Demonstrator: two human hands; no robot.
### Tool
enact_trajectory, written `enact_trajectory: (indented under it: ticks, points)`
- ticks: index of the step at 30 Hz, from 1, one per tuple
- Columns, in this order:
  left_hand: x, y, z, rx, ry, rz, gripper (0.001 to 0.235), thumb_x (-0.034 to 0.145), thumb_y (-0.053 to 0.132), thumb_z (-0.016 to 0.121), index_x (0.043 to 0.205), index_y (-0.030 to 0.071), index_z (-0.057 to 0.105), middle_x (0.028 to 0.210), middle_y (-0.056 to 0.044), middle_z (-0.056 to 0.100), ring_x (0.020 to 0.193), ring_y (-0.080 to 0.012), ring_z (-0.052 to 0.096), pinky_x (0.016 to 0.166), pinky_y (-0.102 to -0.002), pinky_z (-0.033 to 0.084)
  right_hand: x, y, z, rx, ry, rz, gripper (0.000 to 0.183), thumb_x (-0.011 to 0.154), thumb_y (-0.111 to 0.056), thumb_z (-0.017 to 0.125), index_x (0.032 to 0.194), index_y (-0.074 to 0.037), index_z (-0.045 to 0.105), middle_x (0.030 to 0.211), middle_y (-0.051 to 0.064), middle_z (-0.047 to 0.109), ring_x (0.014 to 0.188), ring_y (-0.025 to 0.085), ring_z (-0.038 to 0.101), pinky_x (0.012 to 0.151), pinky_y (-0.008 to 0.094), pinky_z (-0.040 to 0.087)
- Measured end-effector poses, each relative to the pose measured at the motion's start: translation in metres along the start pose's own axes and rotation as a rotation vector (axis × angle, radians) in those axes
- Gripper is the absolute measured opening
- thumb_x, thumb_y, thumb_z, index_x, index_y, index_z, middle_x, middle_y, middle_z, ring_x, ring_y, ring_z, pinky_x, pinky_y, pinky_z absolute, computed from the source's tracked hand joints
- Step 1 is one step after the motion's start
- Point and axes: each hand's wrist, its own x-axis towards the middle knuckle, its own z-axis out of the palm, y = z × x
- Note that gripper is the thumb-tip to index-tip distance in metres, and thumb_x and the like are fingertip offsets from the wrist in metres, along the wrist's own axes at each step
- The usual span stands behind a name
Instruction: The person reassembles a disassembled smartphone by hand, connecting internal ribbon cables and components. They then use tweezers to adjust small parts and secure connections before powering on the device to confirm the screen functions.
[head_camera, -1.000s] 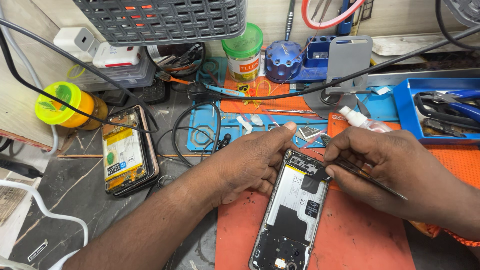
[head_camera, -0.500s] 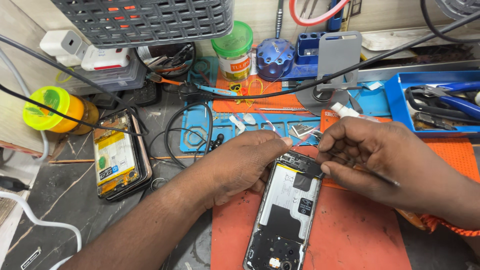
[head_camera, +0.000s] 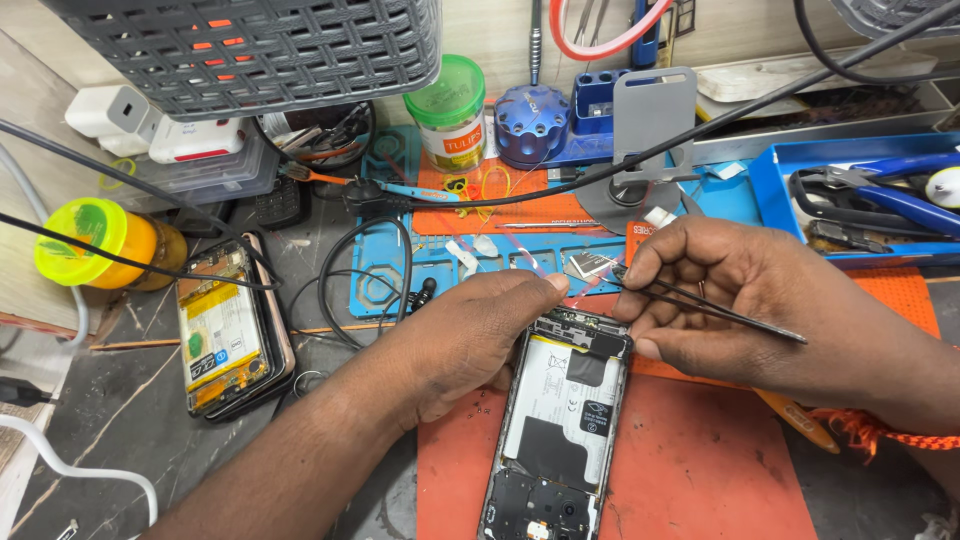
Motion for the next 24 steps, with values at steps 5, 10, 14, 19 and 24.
enact_trajectory:
  ticks: [5, 10, 14, 19, 24]
  points:
    - [0.0018, -0.0036, 0.0002, -0.026, -0.002, 0.005, 0.035, 0.098, 0.036, 0.055, 0.103, 0.002, 0.064, 0.083, -0.006, 0.069, 0.069, -0.0137, 0.066, 0.058, -0.031, 0.055, 0.0001, 0.0010, 0.0028, -0.082, 0.025, 0.006, 0.038, 0.088, 0.003, 0.077, 0.120, -0.003, 0.058, 0.111, 0.008, 0.070, 0.102, 0.011, 0.072, 0.084, 0.025, 0.060]
    - [0.0019, -0.0039, 0.0012, -0.058, -0.026, 0.022, 0.030, 0.097, 0.032, 0.055, 0.100, 0.003, 0.063, 0.081, -0.007, 0.068, 0.067, -0.0144, 0.066, 0.058, -0.033, 0.056, -0.0005, 0.0011, 0.0059, -0.116, 0.045, -0.049, 0.034, 0.090, 0.002, 0.075, 0.120, -0.002, 0.060, 0.109, 0.008, 0.073, 0.101, 0.011, 0.072, 0.081, 0.025, 0.060]
    - [0.0015, -0.0008, 0.0027, -0.040, -0.013, -0.001, 0.030, 0.096, 0.030, 0.058, 0.098, 0.001, 0.063, 0.081, -0.006, 0.068, 0.067, -0.0134, 0.066, 0.059, -0.032, 0.057, 0.0005, 0.0012, 0.0078, -0.130, 0.027, -0.137, 0.030, 0.090, 0.001, 0.072, 0.118, -0.002, 0.060, 0.108, 0.005, 0.072, 0.102, 0.009, 0.072, 0.087, 0.024, 0.059]
    - [-0.0043, -0.0009, 0.0010, 0.056, -0.073, 0.047, 0.024, 0.089, 0.013, 0.067, 0.106, -0.003, 0.065, 0.084, -0.008, 0.070, 0.069, -0.0113, 0.065, 0.061, -0.027, 0.055, 0.0037, -0.0011, 0.0023, -0.277, -0.043, -0.064, 0.032, 0.089, -0.002, 0.074, 0.119, -0.004, 0.062, 0.102, 0.005, 0.072, 0.092, 0.010, 0.074, 0.081, 0.025, 0.063]
    - [-0.0022, -0.0042, -0.0001, 0.037, -0.106, 0.074, 0.031, 0.083, -0.002, 0.065, 0.113, -0.007, 0.059, 0.086, -0.010, 0.072, 0.073, -0.0130, 0.069, 0.066, -0.027, 0.058, 0.0058, -0.0022, 0.0030, -0.296, -0.061, -0.101, 0.031, 0.089, -0.006, 0.077, 0.115, -0.004, 0.062, 0.101, 0.005, 0.072, 0.091, 0.012, 0.073, 0.080, 0.027, 0.059]
